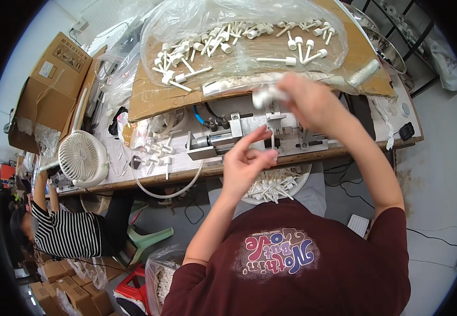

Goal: The person is using a pneumatic jig to assemble or test white plastic components at a workshop bench.

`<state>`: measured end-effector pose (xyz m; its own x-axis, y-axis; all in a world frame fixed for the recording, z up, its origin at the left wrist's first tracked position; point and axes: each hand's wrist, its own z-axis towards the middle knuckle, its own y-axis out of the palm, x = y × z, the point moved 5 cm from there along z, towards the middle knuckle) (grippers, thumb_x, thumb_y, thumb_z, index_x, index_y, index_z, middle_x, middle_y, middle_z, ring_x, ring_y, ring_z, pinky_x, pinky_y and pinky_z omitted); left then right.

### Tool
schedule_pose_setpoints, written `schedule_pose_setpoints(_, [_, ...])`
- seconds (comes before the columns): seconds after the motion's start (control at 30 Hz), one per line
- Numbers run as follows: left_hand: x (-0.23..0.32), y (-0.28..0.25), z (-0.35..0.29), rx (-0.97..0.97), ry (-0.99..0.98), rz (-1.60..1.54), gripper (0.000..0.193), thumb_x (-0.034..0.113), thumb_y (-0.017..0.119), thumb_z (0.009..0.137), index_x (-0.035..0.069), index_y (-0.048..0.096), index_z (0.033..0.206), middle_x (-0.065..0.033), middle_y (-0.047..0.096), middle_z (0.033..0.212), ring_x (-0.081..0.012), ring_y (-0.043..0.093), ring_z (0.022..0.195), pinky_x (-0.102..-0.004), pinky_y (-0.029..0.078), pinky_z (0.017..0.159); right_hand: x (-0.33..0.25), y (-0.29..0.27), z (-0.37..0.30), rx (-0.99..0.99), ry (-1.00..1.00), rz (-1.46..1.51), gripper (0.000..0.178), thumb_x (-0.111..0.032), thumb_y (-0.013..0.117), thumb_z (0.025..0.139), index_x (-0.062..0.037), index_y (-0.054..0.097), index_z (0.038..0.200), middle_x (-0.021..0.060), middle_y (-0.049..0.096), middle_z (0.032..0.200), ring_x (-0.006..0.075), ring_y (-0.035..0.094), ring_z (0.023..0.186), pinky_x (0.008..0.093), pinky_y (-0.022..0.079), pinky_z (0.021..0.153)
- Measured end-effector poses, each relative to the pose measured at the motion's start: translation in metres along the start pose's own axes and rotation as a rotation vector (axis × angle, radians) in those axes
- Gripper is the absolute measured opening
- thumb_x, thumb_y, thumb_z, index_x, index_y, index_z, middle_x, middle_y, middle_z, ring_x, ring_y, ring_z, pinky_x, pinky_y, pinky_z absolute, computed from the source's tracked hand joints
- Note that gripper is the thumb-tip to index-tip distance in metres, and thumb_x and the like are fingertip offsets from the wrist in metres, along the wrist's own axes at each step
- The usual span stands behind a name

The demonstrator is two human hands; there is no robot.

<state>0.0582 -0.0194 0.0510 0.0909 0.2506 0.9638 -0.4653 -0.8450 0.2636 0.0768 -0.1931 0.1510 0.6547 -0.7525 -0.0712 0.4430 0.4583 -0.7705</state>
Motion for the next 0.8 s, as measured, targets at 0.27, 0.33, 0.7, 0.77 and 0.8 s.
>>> schedule_pose_setpoints(0.27, [0.025,-0.001,-0.006,-0.042,0.025,-0.025,0.036,-0.007,0.072,0.082,-0.007,0.065,0.117,-0.0126,0.067,0.104,-0.0171,0.068,0.092,-0.0297,0.062,0.075,-0.036,0.003,-0.050,-0.045,0.056,0.116,0.021,-0.009,0.059,0.088,-0.0030,0.055,0.108,0.0118,0.060,0.091,0.0269,0.063,0.083,0.0377,0.052,0.072])
schedule_pose_setpoints(0.33, [0.026,-0.003,-0.009,0.000,0.103,0.100,0.040,-0.013,0.075,0.075,-0.005,0.067,0.113,-0.0127,0.062,0.116,-0.0170,0.065,0.101,-0.0300,0.062,0.075,-0.023,-0.003,-0.061,0.101,0.413,0.293,0.015,-0.014,0.053,0.097,-0.0037,0.053,0.108,0.0090,0.060,0.085,0.0201,0.061,0.074,0.0321,0.050,0.065])
schedule_pose_setpoints(0.7, [-0.018,0.015,-0.015,-0.017,0.587,1.178,0.033,0.005,0.077,0.076,0.004,0.071,0.108,-0.0090,0.065,0.125,-0.0194,0.069,0.082,-0.0298,0.055,0.069,-0.027,0.042,-0.113,0.369,1.252,1.462,0.035,-0.034,0.043,0.107,-0.0096,0.049,0.082,0.0043,0.055,0.066,0.0069,0.045,0.049,0.0202,0.035,0.044])
schedule_pose_setpoints(0.77, [-0.018,0.018,-0.012,0.000,0.639,1.275,0.031,0.011,0.077,0.074,0.009,0.073,0.105,-0.0038,0.070,0.119,-0.0191,0.067,0.073,-0.0293,0.051,0.062,-0.032,0.044,-0.116,0.375,1.268,1.516,0.035,-0.035,0.043,0.107,-0.0100,0.048,0.083,0.0035,0.054,0.065,0.0067,0.045,0.050,0.0205,0.036,0.045])
schedule_pose_setpoints(0.8, [-0.018,0.020,-0.009,-0.015,0.631,1.311,0.031,0.011,0.078,0.073,0.009,0.073,0.104,-0.0035,0.070,0.119,-0.0191,0.066,0.070,-0.0293,0.051,0.061,-0.033,0.044,-0.117,0.389,1.277,1.519,0.034,-0.034,0.043,0.107,-0.0100,0.048,0.083,0.0036,0.054,0.066,0.0066,0.045,0.050,0.0205,0.036,0.045])
